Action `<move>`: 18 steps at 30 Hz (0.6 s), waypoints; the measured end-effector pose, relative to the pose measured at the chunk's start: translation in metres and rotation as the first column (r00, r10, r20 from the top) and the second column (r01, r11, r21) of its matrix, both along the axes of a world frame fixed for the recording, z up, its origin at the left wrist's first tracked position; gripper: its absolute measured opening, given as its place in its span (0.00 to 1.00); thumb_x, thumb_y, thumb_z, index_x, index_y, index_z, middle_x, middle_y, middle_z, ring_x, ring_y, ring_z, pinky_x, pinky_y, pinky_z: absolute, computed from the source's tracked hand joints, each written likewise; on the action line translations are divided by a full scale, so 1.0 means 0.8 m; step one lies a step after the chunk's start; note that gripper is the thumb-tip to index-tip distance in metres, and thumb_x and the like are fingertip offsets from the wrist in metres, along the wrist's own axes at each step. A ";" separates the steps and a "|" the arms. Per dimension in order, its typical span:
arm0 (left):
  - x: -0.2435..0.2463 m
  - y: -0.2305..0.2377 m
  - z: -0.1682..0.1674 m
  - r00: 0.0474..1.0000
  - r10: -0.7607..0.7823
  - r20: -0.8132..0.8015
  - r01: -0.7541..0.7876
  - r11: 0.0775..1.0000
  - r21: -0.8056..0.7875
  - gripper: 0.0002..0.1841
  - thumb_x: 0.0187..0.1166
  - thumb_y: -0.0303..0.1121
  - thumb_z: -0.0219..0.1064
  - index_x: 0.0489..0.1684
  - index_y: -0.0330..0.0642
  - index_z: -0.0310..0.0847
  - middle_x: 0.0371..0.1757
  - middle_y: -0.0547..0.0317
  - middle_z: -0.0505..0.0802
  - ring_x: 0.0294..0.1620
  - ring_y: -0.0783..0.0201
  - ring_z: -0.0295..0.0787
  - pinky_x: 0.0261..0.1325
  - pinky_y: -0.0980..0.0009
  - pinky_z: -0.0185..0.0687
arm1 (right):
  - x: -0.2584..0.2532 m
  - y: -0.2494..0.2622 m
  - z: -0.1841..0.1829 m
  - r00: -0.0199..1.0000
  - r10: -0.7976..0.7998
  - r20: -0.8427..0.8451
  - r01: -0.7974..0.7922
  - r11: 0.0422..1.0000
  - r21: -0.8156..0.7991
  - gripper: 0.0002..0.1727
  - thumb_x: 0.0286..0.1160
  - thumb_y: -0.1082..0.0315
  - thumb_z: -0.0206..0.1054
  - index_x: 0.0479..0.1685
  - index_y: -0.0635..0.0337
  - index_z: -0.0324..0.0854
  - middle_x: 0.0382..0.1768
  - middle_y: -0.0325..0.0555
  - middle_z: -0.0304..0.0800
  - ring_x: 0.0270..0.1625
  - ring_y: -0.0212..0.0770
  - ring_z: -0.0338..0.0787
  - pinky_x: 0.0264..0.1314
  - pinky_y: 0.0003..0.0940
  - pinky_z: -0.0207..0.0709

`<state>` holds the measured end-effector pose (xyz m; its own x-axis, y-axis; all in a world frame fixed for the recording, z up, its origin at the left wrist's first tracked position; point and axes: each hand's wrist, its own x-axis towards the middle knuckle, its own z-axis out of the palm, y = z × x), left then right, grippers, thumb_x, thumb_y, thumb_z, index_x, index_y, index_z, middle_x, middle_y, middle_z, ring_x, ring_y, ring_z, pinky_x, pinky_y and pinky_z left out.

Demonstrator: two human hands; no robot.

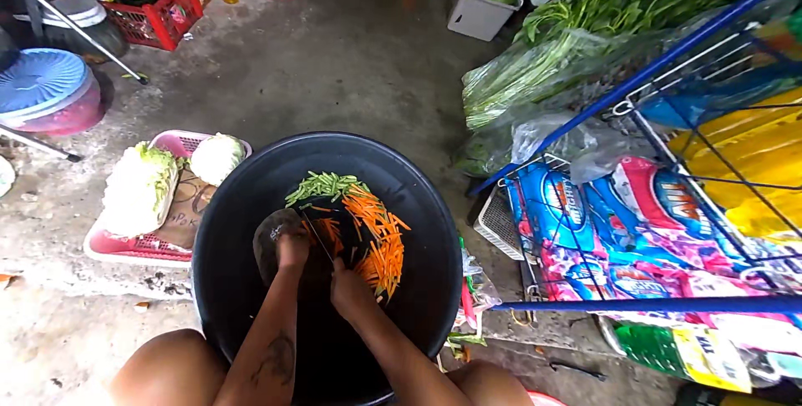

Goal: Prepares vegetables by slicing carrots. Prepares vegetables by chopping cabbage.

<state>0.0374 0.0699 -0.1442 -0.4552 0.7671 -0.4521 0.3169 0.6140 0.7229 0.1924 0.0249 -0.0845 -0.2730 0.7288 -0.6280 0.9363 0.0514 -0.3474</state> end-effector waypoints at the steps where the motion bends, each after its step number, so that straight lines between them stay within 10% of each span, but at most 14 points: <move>1: 0.001 0.000 -0.001 1.000 -0.001 0.006 0.001 1.000 0.013 0.14 0.83 0.33 0.67 0.60 0.37 0.87 0.54 0.43 0.94 0.52 0.50 0.94 0.62 0.50 0.88 | 0.002 0.002 -0.001 1.000 -0.011 -0.004 0.011 1.000 0.003 0.24 0.97 0.58 0.42 0.87 0.50 0.59 0.56 0.58 0.91 0.61 0.59 0.93 0.62 0.57 0.85; 18: 0.005 -0.005 0.020 0.987 -0.094 -0.134 0.088 0.995 -0.047 0.16 0.83 0.31 0.64 0.64 0.36 0.84 0.58 0.41 0.93 0.60 0.46 0.92 0.68 0.46 0.84 | 0.016 0.010 0.007 1.000 0.015 -0.020 -0.016 1.000 -0.009 0.25 0.98 0.56 0.40 0.87 0.52 0.59 0.59 0.59 0.90 0.65 0.59 0.92 0.66 0.57 0.83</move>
